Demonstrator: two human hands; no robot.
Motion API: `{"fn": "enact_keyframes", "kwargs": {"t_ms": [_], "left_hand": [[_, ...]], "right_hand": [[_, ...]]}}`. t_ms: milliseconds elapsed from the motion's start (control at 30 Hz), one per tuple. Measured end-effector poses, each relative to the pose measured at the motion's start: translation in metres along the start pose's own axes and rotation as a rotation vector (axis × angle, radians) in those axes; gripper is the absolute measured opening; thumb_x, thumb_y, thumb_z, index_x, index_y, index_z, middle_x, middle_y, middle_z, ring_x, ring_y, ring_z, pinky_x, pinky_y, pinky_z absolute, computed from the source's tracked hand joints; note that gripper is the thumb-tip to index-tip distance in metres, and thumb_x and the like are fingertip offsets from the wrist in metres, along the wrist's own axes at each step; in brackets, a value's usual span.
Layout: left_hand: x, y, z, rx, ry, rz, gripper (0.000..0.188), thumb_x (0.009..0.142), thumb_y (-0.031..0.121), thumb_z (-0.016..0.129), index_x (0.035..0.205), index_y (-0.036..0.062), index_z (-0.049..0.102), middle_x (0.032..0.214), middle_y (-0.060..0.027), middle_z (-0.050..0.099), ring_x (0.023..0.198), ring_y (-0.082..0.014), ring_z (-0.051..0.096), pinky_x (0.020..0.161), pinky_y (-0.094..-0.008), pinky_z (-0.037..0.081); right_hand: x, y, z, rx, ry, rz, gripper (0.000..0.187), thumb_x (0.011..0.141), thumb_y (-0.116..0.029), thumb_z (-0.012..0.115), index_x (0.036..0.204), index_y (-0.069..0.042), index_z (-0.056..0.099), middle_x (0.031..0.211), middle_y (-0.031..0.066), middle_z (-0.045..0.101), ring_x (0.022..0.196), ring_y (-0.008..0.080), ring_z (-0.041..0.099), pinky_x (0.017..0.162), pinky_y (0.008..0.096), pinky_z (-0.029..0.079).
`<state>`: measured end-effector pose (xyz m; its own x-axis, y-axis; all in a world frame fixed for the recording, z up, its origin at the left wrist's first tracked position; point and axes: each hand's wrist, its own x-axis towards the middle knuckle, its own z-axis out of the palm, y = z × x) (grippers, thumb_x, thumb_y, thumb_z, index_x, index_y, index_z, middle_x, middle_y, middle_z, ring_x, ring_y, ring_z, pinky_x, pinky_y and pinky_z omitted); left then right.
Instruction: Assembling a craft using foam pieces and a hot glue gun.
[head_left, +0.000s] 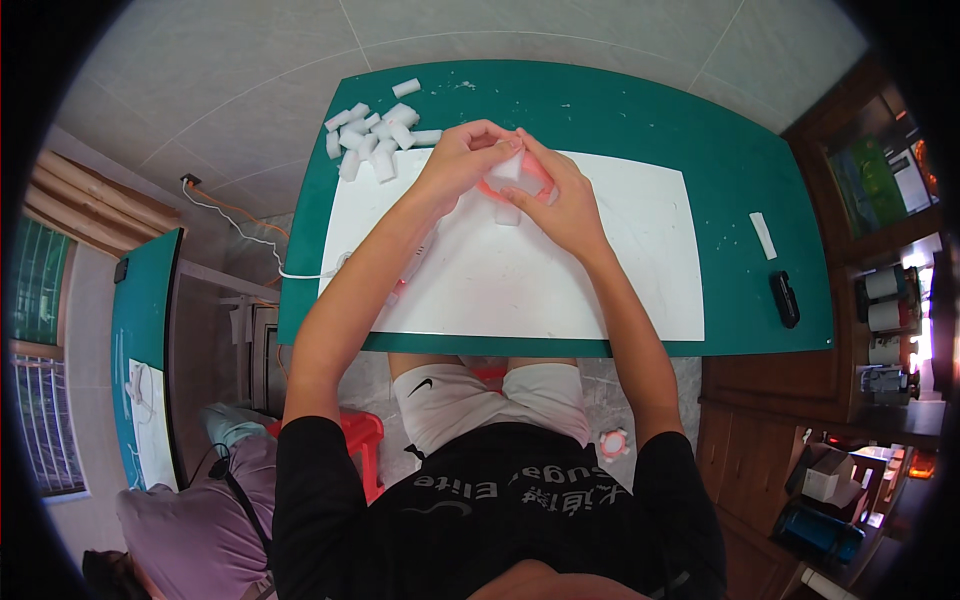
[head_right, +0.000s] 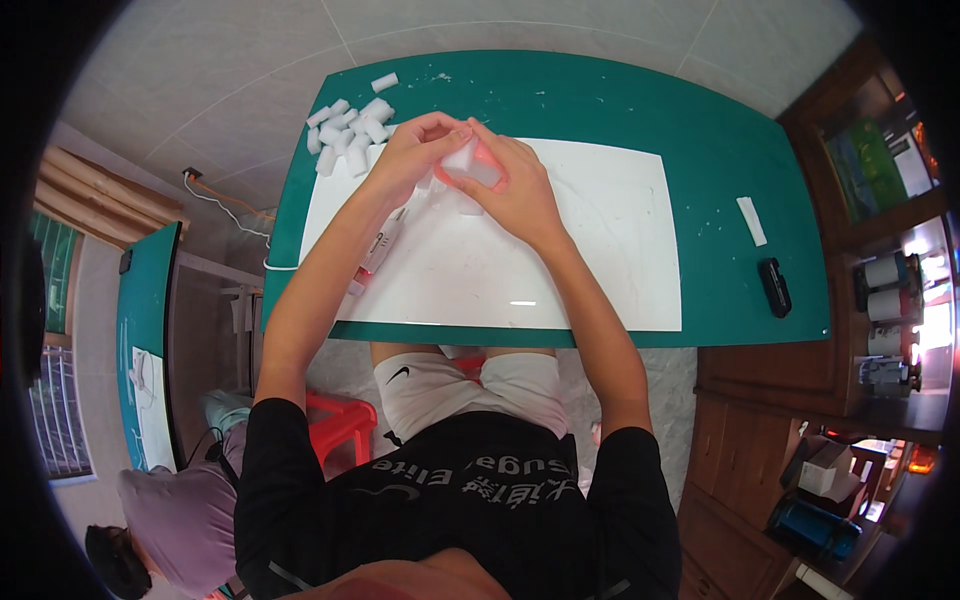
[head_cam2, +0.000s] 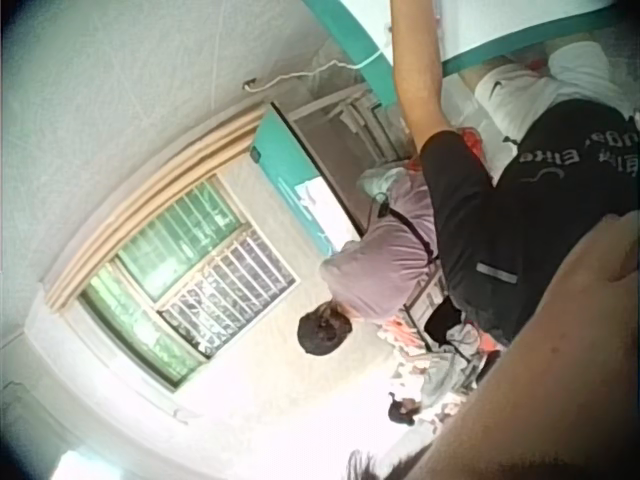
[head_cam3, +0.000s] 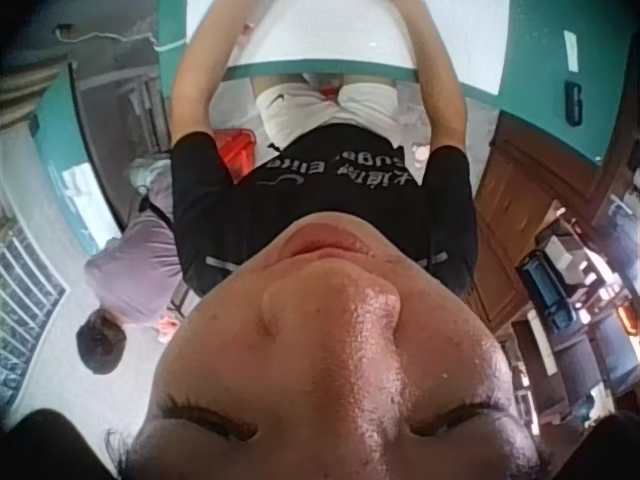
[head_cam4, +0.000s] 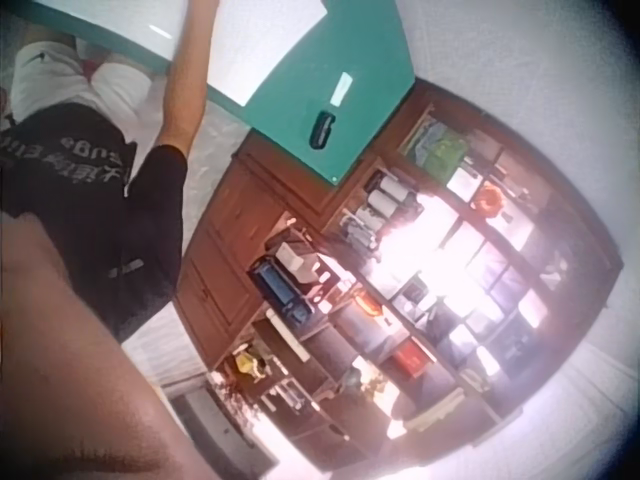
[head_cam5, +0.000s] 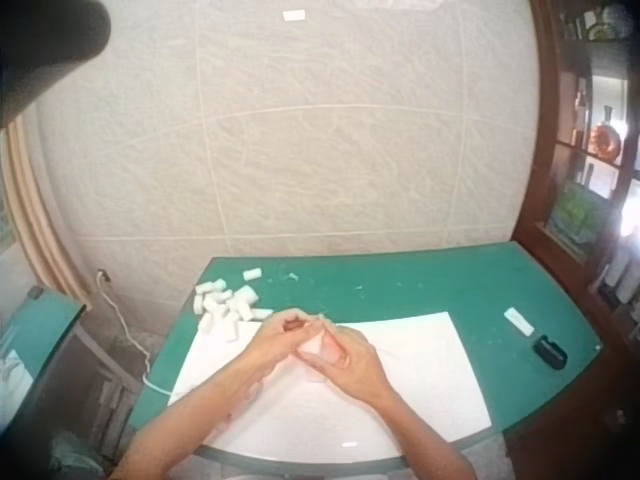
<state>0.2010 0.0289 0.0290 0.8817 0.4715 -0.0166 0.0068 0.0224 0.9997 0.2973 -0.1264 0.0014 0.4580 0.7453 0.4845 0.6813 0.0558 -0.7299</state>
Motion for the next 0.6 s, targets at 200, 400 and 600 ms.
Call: {"fn": "enact_keyframes", "kwargs": {"t_ms": [200,400,600], "left_hand": [[-0.001,0.010,-0.002,-0.027,0.023,0.018,0.018,0.094,0.016,0.066,0.107,0.0043,0.067,0.114,-0.0081,0.068,0.103,-0.0157,0.063,0.090,-0.0295,0.050],[-0.003,0.013,-0.005,0.049,0.007,-0.038,0.025,0.098,0.024,0.059,0.111,0.0042,0.067,0.117,-0.0069,0.067,0.109,-0.0161,0.061,0.094,-0.0297,0.047],[-0.004,0.014,-0.011,0.044,0.106,0.082,0.030,0.099,0.029,0.058,0.115,0.0057,0.067,0.119,-0.0080,0.066,0.117,-0.0195,0.056,0.103,-0.0354,0.038]], "right_hand": [[0.000,-0.005,-0.013,0.113,-0.047,0.066,0.087,0.075,-0.016,0.075,0.152,-0.016,0.034,0.138,0.0147,0.055,0.125,0.0311,0.053,0.103,0.0389,0.043],[-0.001,0.010,-0.016,0.085,-0.058,0.105,0.068,0.076,-0.014,0.071,0.140,-0.012,0.050,0.121,0.0132,0.064,0.114,0.0288,0.060,0.101,0.0380,0.045],[0.000,0.018,-0.020,0.201,-0.058,0.287,0.060,0.079,-0.014,0.072,0.136,-0.008,0.053,0.109,0.0109,0.068,0.099,0.0219,0.064,0.094,0.0336,0.046]]}}
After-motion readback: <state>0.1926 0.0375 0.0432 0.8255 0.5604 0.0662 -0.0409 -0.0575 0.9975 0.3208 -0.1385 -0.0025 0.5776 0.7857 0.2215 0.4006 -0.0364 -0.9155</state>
